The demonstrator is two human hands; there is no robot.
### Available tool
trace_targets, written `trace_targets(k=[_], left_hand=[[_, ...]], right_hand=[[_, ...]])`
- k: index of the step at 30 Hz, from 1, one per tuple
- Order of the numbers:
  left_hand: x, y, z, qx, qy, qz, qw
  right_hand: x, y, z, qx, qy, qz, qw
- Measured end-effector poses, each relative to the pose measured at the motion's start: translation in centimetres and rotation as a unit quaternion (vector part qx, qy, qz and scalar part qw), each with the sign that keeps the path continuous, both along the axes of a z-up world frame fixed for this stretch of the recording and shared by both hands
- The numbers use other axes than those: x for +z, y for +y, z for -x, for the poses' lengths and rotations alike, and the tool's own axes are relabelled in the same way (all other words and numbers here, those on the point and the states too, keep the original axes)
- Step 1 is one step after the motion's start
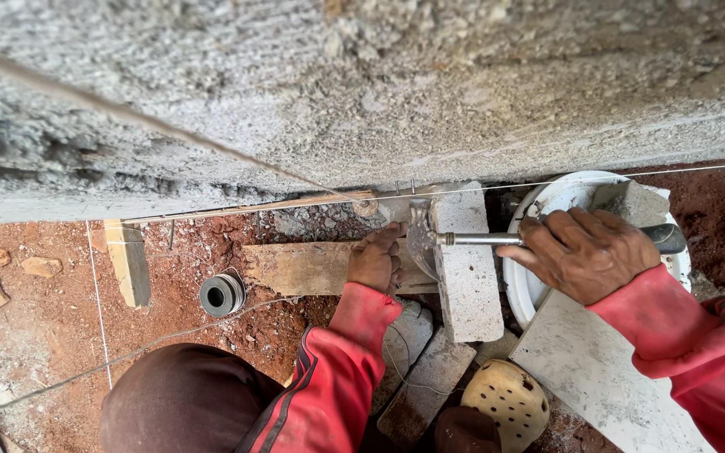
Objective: The person hammers nails into a concrete block wall using a hammer, positioning the nails by hand while following a guide string.
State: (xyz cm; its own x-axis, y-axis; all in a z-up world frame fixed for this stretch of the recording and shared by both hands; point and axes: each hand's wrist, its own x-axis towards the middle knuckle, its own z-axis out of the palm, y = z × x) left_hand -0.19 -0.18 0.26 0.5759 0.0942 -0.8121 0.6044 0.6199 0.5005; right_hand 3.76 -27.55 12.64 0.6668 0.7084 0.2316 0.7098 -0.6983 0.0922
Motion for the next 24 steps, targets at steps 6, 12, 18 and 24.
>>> trace_targets(k=[6,12,18,24], left_hand=[[0.3,0.0,0.0,0.000,-0.021,-0.001,1.000],[0.7,0.2,-0.1,-0.009,-0.004,-0.003,1.000],[0.2,0.2,0.0,-0.002,-0.007,0.002,1.000],[-0.3,0.2,0.1,-0.008,-0.021,0.004,1.000]], right_hand=[[-0.2,0.2,-0.2,-0.019,0.000,-0.022,1.000],[-0.2,0.0,-0.2,0.012,0.011,-0.011,1.000],[-0.5,-0.1,-0.1,0.011,0.001,0.000,1.000],[-0.4,0.1,0.1,-0.008,0.008,-0.015,1.000]])
